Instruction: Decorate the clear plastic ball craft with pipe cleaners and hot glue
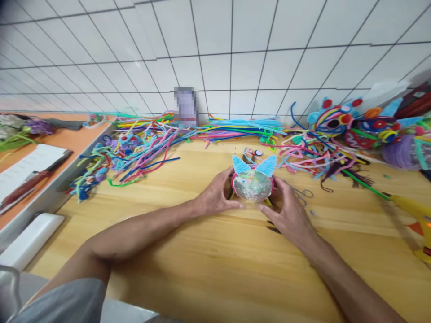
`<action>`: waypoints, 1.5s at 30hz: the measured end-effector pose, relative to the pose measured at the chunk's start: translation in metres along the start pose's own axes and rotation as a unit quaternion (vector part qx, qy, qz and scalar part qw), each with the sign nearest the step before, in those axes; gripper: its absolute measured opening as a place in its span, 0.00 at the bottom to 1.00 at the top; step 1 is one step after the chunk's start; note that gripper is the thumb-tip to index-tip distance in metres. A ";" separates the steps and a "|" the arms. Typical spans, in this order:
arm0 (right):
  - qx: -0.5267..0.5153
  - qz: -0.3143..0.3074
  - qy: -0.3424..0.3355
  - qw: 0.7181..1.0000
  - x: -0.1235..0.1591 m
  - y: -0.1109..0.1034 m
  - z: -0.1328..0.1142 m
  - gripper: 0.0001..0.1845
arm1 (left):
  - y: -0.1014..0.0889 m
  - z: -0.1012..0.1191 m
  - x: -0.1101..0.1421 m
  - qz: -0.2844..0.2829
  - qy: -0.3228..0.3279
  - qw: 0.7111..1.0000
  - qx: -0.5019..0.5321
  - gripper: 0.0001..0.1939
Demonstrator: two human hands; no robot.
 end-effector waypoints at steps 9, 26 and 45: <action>0.098 -0.038 -0.051 0.993 0.000 -0.001 -0.007 0.35 | -0.004 -0.003 0.006 -0.027 0.020 0.993 -0.114 0.50; 0.083 -0.033 -0.052 0.995 0.002 -0.002 -0.015 0.39 | -0.009 0.003 0.009 -0.014 -0.006 0.997 -0.072 0.51; 0.071 -0.026 -0.041 0.996 0.003 -0.002 -0.019 0.33 | -0.004 -0.003 0.005 -0.002 -0.045 0.999 0.024 0.44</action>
Point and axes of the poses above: each hand's wrist, its own x-axis away from the middle knuckle, its own y-axis out of the palm, z = x × y, the point moved 3 cm from there along -x, towards the middle knuckle, and after that the axes turned 13 degrees about -x, right-handed, at the moved point
